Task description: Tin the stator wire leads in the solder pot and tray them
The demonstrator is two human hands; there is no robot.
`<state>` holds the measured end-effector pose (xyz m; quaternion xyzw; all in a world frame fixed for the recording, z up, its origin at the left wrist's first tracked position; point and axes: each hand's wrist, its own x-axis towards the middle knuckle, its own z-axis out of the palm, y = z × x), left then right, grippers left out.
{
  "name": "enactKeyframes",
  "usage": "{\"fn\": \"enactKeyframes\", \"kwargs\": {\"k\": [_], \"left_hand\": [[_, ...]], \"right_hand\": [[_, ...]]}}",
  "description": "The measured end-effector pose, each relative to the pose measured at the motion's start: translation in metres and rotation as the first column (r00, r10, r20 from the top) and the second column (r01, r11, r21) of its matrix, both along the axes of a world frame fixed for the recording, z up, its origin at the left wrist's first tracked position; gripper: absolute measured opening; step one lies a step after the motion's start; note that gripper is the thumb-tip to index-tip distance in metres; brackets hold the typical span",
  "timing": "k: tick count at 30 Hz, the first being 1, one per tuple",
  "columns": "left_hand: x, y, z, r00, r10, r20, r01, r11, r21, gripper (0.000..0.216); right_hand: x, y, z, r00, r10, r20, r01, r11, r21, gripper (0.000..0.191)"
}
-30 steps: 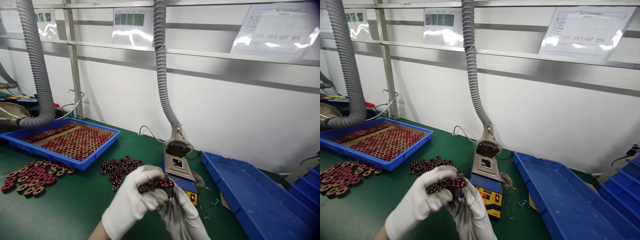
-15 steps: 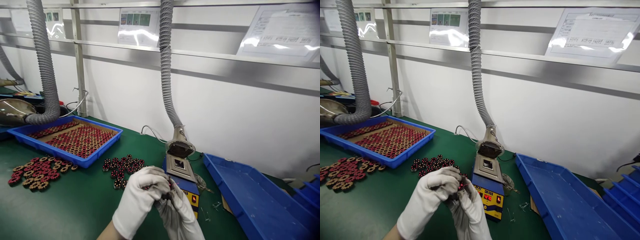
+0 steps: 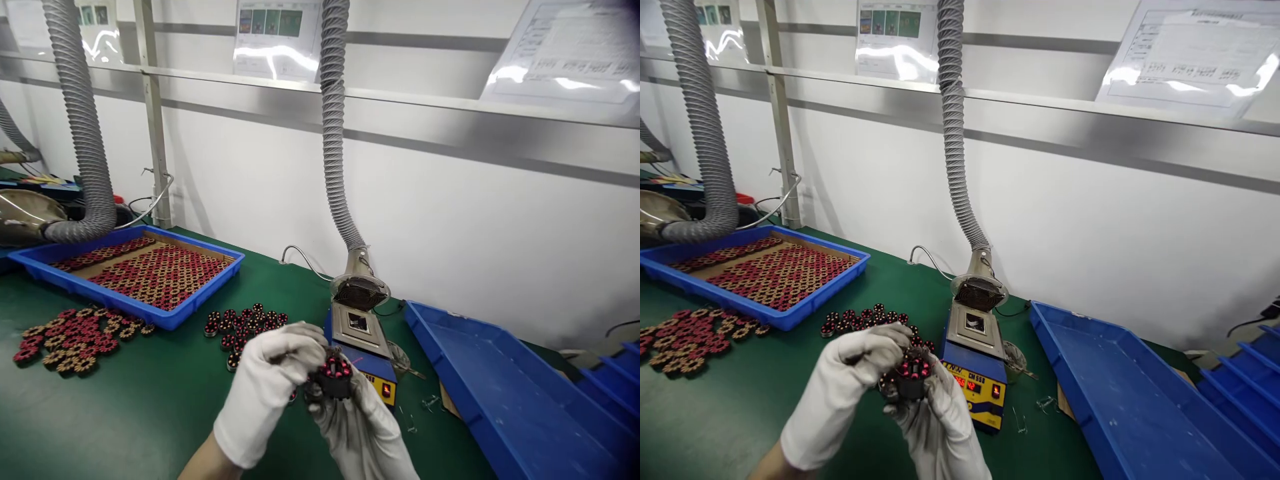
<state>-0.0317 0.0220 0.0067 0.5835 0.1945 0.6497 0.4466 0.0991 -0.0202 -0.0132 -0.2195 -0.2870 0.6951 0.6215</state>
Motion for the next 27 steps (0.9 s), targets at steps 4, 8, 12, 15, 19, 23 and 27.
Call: {"fn": "enactKeyframes", "kwargs": {"k": [4, 8, 12, 15, 19, 23, 27], "left_hand": [[-0.006, -0.004, 0.004, 0.975, 0.107, -0.192, -0.102, 0.994, 0.034, 0.025], [-0.002, -0.007, 0.007, 0.899, 0.09, -0.429, 0.013, 0.973, 0.231, 0.046], [0.001, 0.0, 0.001, 0.95, -0.031, -0.31, 0.097, 0.975, 0.199, 0.018], [-0.002, 0.003, -0.003, 0.99, -0.094, -0.101, 0.101, 0.992, 0.07, 0.017], [-0.011, 0.0, 0.002, 0.999, -0.045, 0.025, 0.047, 0.995, -0.087, 0.023], [-0.012, -0.006, 0.013, 0.947, -0.222, -0.23, 0.156, 0.949, -0.274, 0.025], [-0.003, -0.009, 0.012, 0.955, -0.219, -0.199, 0.185, 0.967, -0.176, 0.028]], "right_hand": [[0.004, 0.003, 0.004, 0.986, 0.126, -0.107, -0.127, 0.992, -0.006, 0.03], [0.0, 0.007, 0.006, 0.967, 0.115, -0.227, -0.118, 0.993, 0.0, 0.028], [0.0, 0.004, 0.003, 0.973, 0.157, -0.172, -0.157, 0.988, 0.011, 0.018], [0.002, 0.001, 0.002, 0.979, 0.187, -0.078, -0.186, 0.982, 0.019, 0.021], [0.007, 0.001, 0.002, 0.973, 0.189, -0.13, -0.188, 0.982, 0.017, 0.027], [0.009, 0.003, 0.001, 0.979, 0.124, -0.162, -0.125, 0.992, 0.005, 0.026], [0.006, 0.0, 0.001, 0.985, 0.114, -0.129, -0.112, 0.993, 0.03, 0.025]]}}
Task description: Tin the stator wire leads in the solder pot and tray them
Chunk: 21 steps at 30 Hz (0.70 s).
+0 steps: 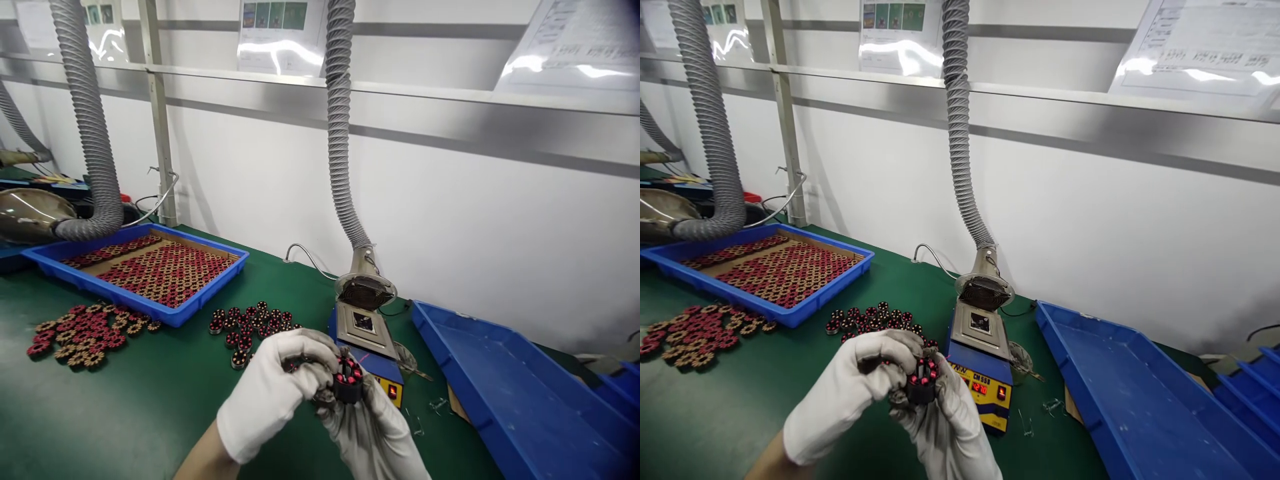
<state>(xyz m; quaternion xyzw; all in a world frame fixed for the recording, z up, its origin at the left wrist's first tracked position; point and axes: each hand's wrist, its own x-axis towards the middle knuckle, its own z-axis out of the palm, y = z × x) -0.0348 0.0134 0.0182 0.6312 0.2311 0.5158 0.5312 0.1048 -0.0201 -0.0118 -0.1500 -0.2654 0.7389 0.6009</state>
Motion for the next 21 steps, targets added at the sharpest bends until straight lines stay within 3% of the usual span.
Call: {"fn": "enactKeyframes", "kwargs": {"k": [3, 7, 9, 11, 13, 15, 18, 21], "left_hand": [[0.001, -0.002, -0.005, 0.995, 0.036, 0.096, -0.036, 0.999, -0.004, 0.023], [-0.006, -0.004, -0.002, 0.941, 0.179, 0.286, -0.167, 0.984, -0.066, 0.015], [-0.008, -0.004, 0.002, 0.974, 0.18, 0.141, -0.171, 0.983, -0.072, 0.018], [-0.006, -0.005, 0.005, 0.996, 0.087, -0.035, -0.089, 0.996, -0.032, 0.023], [-0.003, -0.006, 0.005, 0.997, 0.051, -0.065, -0.045, 0.996, 0.082, 0.023], [-0.001, -0.008, 0.002, 0.993, 0.12, -0.012, -0.115, 0.968, 0.223, 0.021], [-0.003, -0.01, -0.002, 0.972, 0.229, 0.059, -0.236, 0.92, 0.314, 0.016], [-0.005, -0.01, 0.001, 0.957, 0.261, 0.126, -0.283, 0.932, 0.227, 0.015]], "right_hand": [[0.0, -0.001, 0.001, 0.999, 0.031, -0.007, -0.031, 0.999, 0.022, 0.027], [0.003, -0.001, 0.001, 0.998, 0.057, -0.029, -0.057, 0.998, 0.022, 0.024], [0.004, 0.0, -0.001, 0.997, 0.064, -0.035, -0.063, 0.998, 0.017, 0.023], [0.004, 0.001, -0.002, 0.998, 0.05, -0.027, -0.05, 0.999, 0.018, 0.026], [0.004, 0.003, -0.004, 0.999, -0.027, 0.027, 0.026, 0.999, 0.037, 0.029], [0.004, 0.007, -0.006, 0.976, -0.167, 0.139, 0.149, 0.98, 0.132, 0.032], [0.005, 0.013, -0.01, 0.834, -0.46, 0.305, 0.342, 0.864, 0.37, 0.036], [0.003, 0.014, -0.014, 0.579, -0.739, 0.345, 0.486, 0.652, 0.581, 0.038]]}}
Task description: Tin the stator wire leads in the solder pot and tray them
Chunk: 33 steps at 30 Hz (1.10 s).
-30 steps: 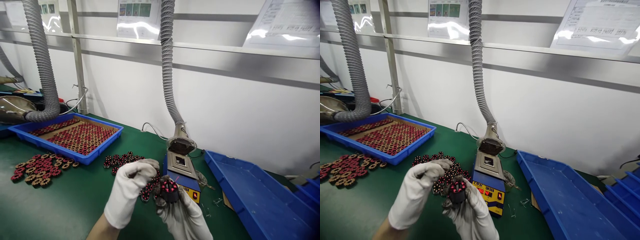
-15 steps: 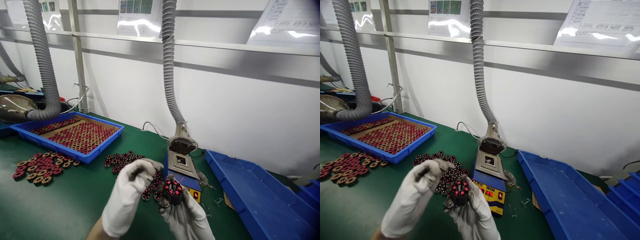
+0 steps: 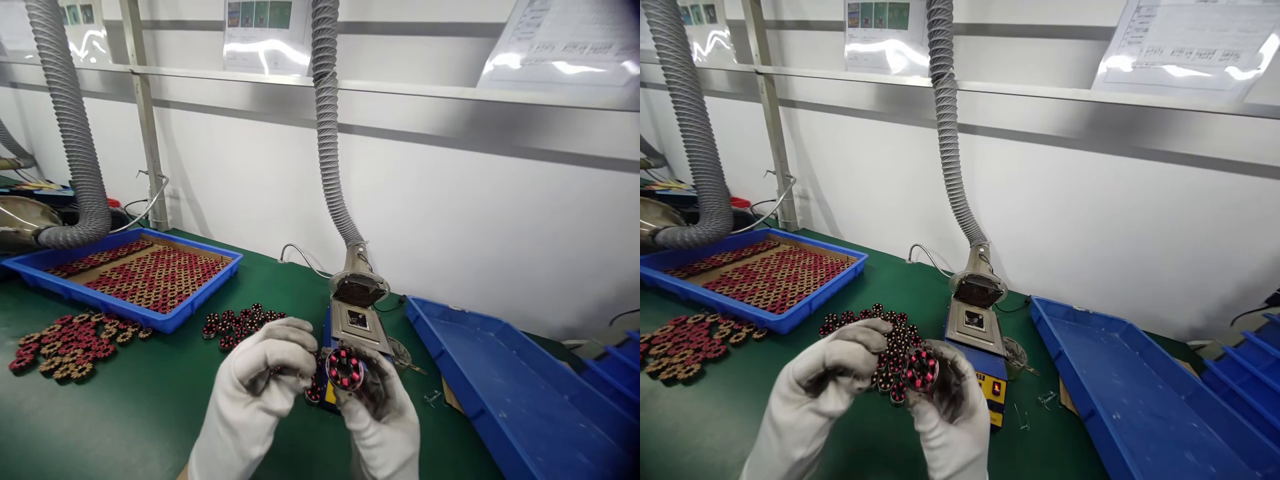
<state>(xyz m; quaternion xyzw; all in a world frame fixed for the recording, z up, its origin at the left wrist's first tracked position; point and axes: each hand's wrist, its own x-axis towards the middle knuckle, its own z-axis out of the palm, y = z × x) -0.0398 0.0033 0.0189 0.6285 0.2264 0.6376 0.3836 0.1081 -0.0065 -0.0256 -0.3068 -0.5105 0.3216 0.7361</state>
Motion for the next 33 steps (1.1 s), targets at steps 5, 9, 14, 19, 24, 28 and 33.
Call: {"fn": "enactKeyframes", "kwargs": {"k": [5, 9, 14, 19, 24, 28, 33], "left_hand": [[0.015, 0.004, 0.002, 0.933, -0.34, 0.118, 0.355, 0.82, -0.448, 0.038], [0.032, 0.007, -0.011, 0.889, -0.24, 0.39, 0.399, 0.823, -0.404, 0.014], [0.027, 0.012, -0.012, 0.838, -0.117, 0.533, 0.329, 0.888, -0.322, 0.017], [0.027, 0.01, -0.004, 0.963, -0.137, 0.232, 0.241, 0.821, -0.518, 0.021], [0.031, 0.006, -0.008, 0.885, 0.075, 0.459, 0.119, 0.918, -0.379, 0.009], [0.024, 0.007, -0.006, 0.913, -0.083, 0.4, 0.24, 0.902, -0.359, 0.027], [0.024, 0.005, -0.002, 0.933, -0.142, 0.329, 0.293, 0.831, -0.472, 0.021]], "right_hand": [[-0.013, -0.007, -0.008, 0.79, -0.526, 0.315, 0.371, 0.819, 0.437, 0.04], [-0.02, -0.006, -0.011, 0.682, -0.659, 0.317, 0.438, 0.715, 0.546, 0.039], [-0.013, 0.0, -0.009, 0.732, -0.656, 0.187, 0.523, 0.716, 0.463, 0.037], [-0.01, -0.001, -0.012, 0.753, -0.619, 0.225, 0.475, 0.747, 0.466, 0.037], [-0.015, -0.005, -0.01, 0.802, -0.557, 0.217, 0.453, 0.803, 0.386, 0.044], [-0.015, -0.006, -0.009, 0.808, -0.541, 0.232, 0.434, 0.814, 0.386, 0.046], [-0.018, -0.007, -0.012, 0.819, -0.5, 0.281, 0.381, 0.84, 0.385, 0.047]]}}
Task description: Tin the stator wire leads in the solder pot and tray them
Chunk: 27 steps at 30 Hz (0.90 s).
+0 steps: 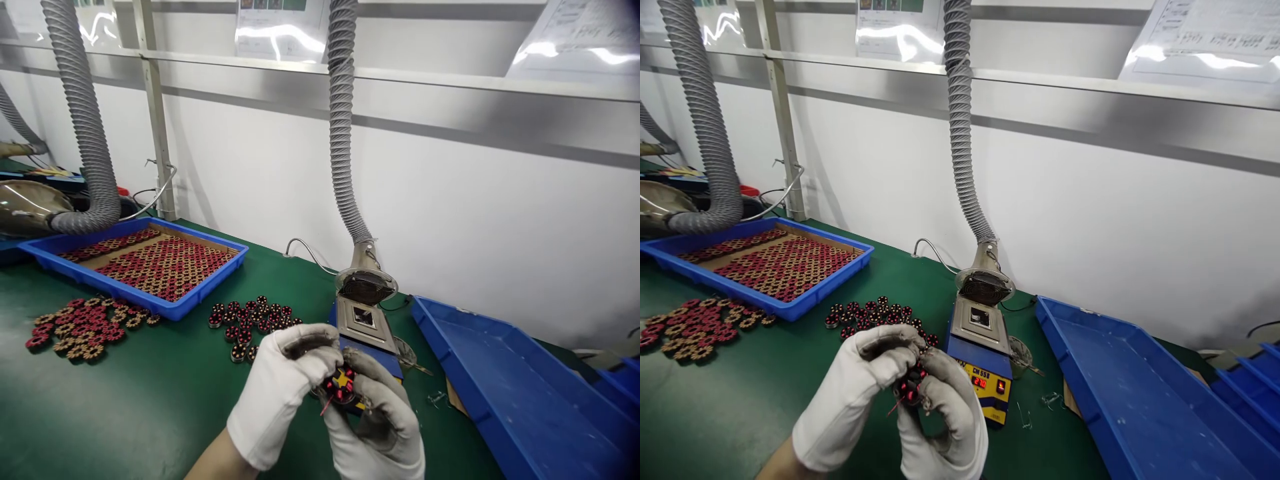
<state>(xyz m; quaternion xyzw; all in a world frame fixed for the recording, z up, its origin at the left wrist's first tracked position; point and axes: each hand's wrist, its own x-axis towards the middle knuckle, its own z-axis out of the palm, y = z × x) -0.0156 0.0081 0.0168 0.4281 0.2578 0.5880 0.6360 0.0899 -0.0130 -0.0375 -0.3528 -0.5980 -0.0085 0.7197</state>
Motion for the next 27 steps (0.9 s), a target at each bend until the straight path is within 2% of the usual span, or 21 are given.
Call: {"fn": "enactKeyframes", "kwargs": {"k": [2, 6, 8, 11, 13, 16, 19, 21, 23, 24, 25, 26, 27], "left_hand": [[0.001, 0.002, -0.002, 0.999, 0.041, 0.028, -0.041, 0.999, -0.001, 0.019], [-0.001, 0.01, -0.006, 0.949, 0.223, 0.222, -0.226, 0.974, -0.012, 0.016], [-0.002, 0.01, -0.004, 0.967, 0.16, 0.198, -0.161, 0.987, -0.01, 0.02], [-0.002, 0.006, -0.002, 0.999, -0.046, 0.03, 0.047, 0.998, -0.042, 0.026], [0.0, 0.004, -0.002, 0.998, -0.055, -0.016, 0.054, 0.997, -0.052, 0.022], [-0.001, 0.007, -0.002, 0.995, 0.069, 0.074, -0.069, 0.998, 0.0, 0.017], [-0.013, 0.011, -0.004, 0.945, 0.271, 0.185, -0.276, 0.961, 0.004, 0.016], [-0.028, 0.008, -0.011, 0.922, 0.381, 0.07, -0.383, 0.924, 0.015, 0.016], [-0.046, -0.003, -0.029, 0.881, 0.421, -0.216, -0.396, 0.906, 0.15, 0.017], [-0.054, -0.011, -0.041, 0.819, 0.428, -0.381, -0.345, 0.899, 0.269, 0.018], [-0.062, -0.021, -0.055, 0.734, 0.488, -0.473, -0.279, 0.851, 0.445, 0.017], [-0.068, -0.031, -0.07, 0.664, 0.505, -0.551, -0.155, 0.814, 0.559, 0.021], [-0.073, -0.043, -0.084, 0.624, 0.521, -0.582, -0.092, 0.789, 0.608, 0.023]], "right_hand": [[-0.002, 0.0, 0.0, 1.0, 0.006, 0.008, -0.006, 1.0, -0.014, 0.047], [-0.003, 0.0, -0.001, 1.0, 0.001, 0.013, -0.001, 1.0, -0.012, 0.047], [-0.003, 0.0, -0.002, 1.0, 0.009, 0.004, -0.009, 1.0, -0.009, 0.047], [-0.002, 0.0, -0.003, 1.0, 0.012, -0.007, -0.012, 1.0, -0.014, 0.046], [-0.002, 0.0, -0.003, 1.0, 0.012, 0.001, -0.012, 1.0, -0.022, 0.047], [-0.003, 0.0, -0.001, 0.999, 0.037, 0.009, -0.037, 0.999, -0.03, 0.048], [-0.004, 0.0, 0.002, 0.996, 0.075, -0.041, -0.078, 0.995, -0.061, 0.049], [0.001, -0.001, 0.005, 0.99, 0.084, -0.112, -0.094, 0.992, -0.083, 0.05], [0.014, 0.001, 0.009, 0.977, 0.095, -0.191, -0.125, 0.981, -0.148, 0.045], [0.024, 0.003, 0.012, 0.968, 0.103, -0.228, -0.154, 0.963, -0.219, 0.042], [0.037, 0.007, 0.016, 0.958, 0.12, -0.259, -0.2, 0.93, -0.31, 0.038], [0.051, 0.012, 0.021, 0.948, 0.139, -0.288, -0.255, 0.87, -0.421, 0.034], [0.066, 0.018, 0.026, 0.935, 0.164, -0.314, -0.312, 0.8, -0.513, 0.035]]}}
